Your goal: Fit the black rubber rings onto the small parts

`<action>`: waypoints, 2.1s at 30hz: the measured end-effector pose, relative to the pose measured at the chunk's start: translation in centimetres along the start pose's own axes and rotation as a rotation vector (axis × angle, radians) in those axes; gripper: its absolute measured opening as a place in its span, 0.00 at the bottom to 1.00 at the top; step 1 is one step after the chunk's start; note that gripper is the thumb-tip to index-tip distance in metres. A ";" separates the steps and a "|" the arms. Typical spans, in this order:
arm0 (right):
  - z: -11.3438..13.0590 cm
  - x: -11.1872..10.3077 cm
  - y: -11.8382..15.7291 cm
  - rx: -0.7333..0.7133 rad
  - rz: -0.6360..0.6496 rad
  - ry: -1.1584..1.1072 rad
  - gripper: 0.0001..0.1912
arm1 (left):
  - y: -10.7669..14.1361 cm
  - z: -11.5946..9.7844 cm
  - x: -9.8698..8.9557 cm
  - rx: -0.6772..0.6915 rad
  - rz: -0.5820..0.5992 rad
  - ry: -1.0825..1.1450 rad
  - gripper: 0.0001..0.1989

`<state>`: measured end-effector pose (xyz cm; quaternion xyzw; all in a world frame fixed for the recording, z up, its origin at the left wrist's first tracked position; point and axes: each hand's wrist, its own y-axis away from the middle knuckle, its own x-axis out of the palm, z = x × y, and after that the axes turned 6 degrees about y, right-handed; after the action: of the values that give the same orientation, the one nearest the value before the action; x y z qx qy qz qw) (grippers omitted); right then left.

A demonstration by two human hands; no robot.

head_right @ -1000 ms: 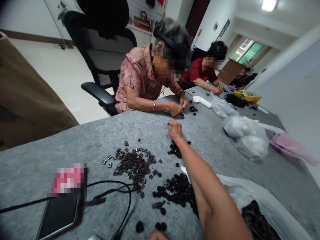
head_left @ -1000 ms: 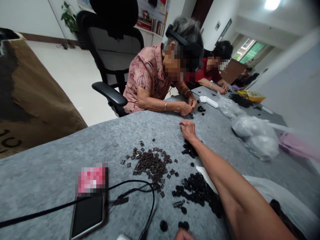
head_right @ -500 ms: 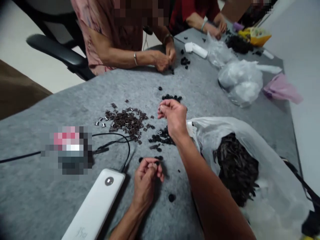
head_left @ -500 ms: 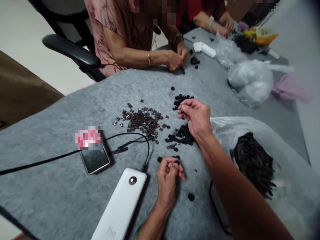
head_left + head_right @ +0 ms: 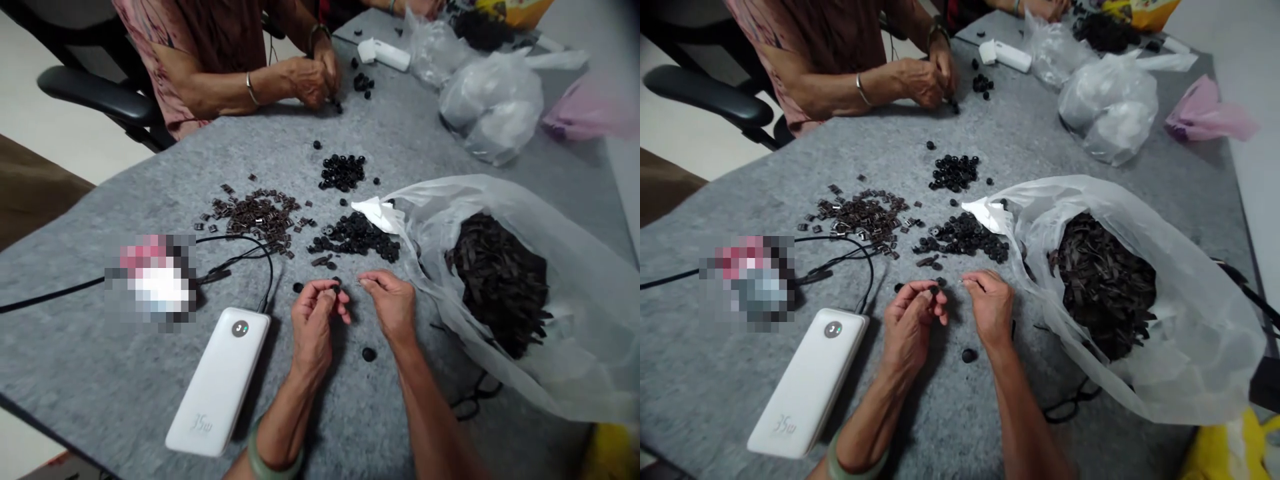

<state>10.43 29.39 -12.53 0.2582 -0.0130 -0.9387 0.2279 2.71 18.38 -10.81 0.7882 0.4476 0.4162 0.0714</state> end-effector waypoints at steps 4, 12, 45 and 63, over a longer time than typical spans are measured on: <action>-1.1 -0.3 -0.5 0.018 0.034 -0.078 0.13 | -0.2 0.1 -0.1 0.016 0.021 -0.019 0.11; -1.7 -0.4 -1.1 -0.020 0.064 -0.183 0.13 | -0.1 0.3 -0.2 0.026 0.061 -0.073 0.12; -1.4 -0.7 -0.3 -0.038 0.062 -0.390 0.10 | 0.0 0.3 0.4 -0.146 0.118 0.032 0.16; 0.7 -0.9 1.3 -0.005 0.205 -0.562 0.08 | 0.1 0.0 0.0 -0.273 0.229 0.183 0.14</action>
<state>11.33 28.60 -11.30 -0.0149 -0.0992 -0.9455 0.3098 2.79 18.35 -10.73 0.7758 0.2992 0.5484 0.0888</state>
